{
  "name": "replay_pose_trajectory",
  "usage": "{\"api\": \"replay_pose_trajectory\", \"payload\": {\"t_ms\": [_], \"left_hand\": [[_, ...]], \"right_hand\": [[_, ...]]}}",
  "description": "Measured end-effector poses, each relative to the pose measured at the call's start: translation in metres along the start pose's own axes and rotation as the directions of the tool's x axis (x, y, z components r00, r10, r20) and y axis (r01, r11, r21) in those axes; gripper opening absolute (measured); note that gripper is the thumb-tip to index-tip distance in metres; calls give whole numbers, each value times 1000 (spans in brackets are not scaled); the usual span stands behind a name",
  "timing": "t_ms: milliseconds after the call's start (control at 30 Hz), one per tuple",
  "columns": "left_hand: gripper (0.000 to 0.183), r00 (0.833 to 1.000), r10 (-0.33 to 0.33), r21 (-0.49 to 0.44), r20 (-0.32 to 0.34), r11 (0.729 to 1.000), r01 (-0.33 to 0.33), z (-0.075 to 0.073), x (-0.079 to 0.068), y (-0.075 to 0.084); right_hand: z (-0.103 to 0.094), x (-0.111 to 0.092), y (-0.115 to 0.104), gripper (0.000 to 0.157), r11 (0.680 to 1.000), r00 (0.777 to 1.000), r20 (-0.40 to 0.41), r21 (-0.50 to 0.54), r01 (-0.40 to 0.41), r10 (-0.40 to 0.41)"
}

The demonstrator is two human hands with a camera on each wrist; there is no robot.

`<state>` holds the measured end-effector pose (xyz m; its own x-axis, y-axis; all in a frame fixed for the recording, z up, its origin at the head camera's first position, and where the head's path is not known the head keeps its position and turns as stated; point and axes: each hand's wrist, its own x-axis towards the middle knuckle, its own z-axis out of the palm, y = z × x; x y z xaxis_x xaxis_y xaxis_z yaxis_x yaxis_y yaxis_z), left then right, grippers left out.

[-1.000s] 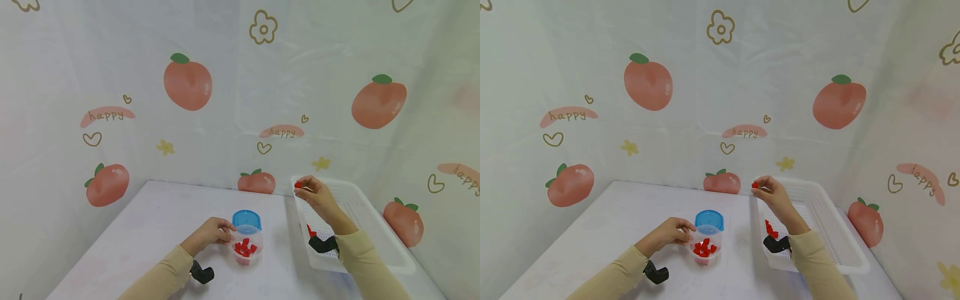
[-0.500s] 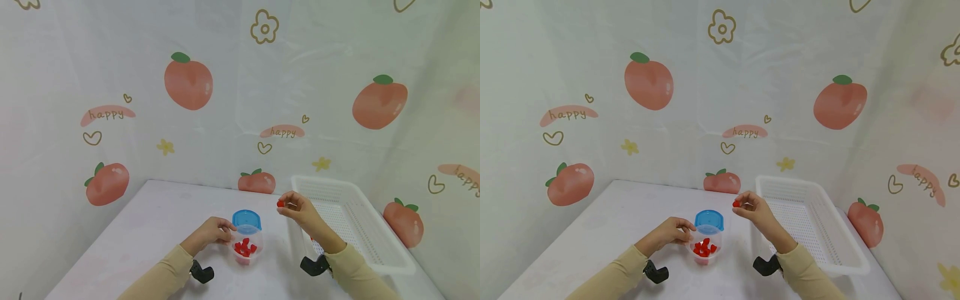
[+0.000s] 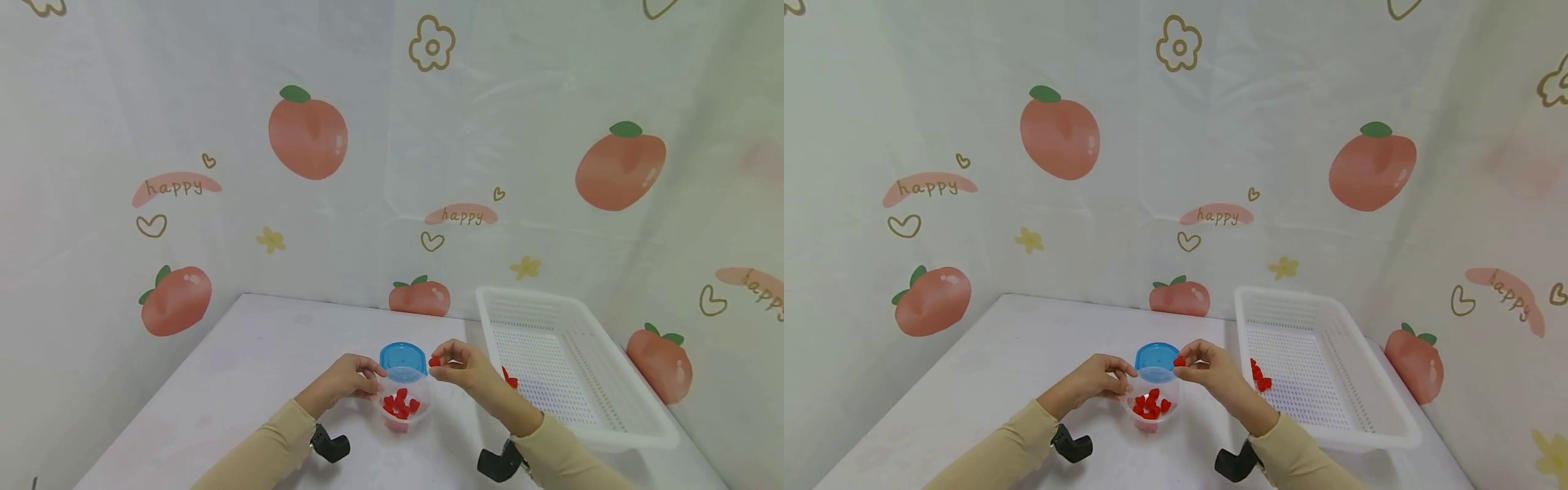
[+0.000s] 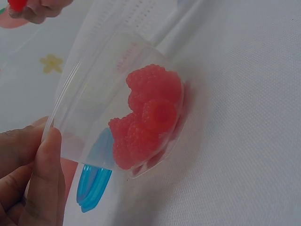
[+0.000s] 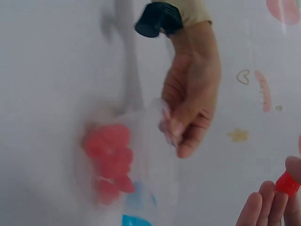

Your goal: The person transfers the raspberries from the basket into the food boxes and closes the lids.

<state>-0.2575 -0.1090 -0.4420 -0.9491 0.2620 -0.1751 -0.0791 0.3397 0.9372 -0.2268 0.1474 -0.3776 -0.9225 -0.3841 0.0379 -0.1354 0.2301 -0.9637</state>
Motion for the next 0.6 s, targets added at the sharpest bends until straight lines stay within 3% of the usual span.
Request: {"api": "replay_pose_trajectory", "payload": {"t_ms": [433, 600], "left_hand": [[22, 1000, -6, -16, 3, 1000, 6, -1, -1, 1], [22, 1000, -3, -10, 2, 1000, 3, -1, 0, 0]], "right_hand": [[28, 3, 29, 30, 994, 994, 29, -9, -108, 108], [31, 6, 35, 28, 993, 994, 21, -33, -110, 111]]}}
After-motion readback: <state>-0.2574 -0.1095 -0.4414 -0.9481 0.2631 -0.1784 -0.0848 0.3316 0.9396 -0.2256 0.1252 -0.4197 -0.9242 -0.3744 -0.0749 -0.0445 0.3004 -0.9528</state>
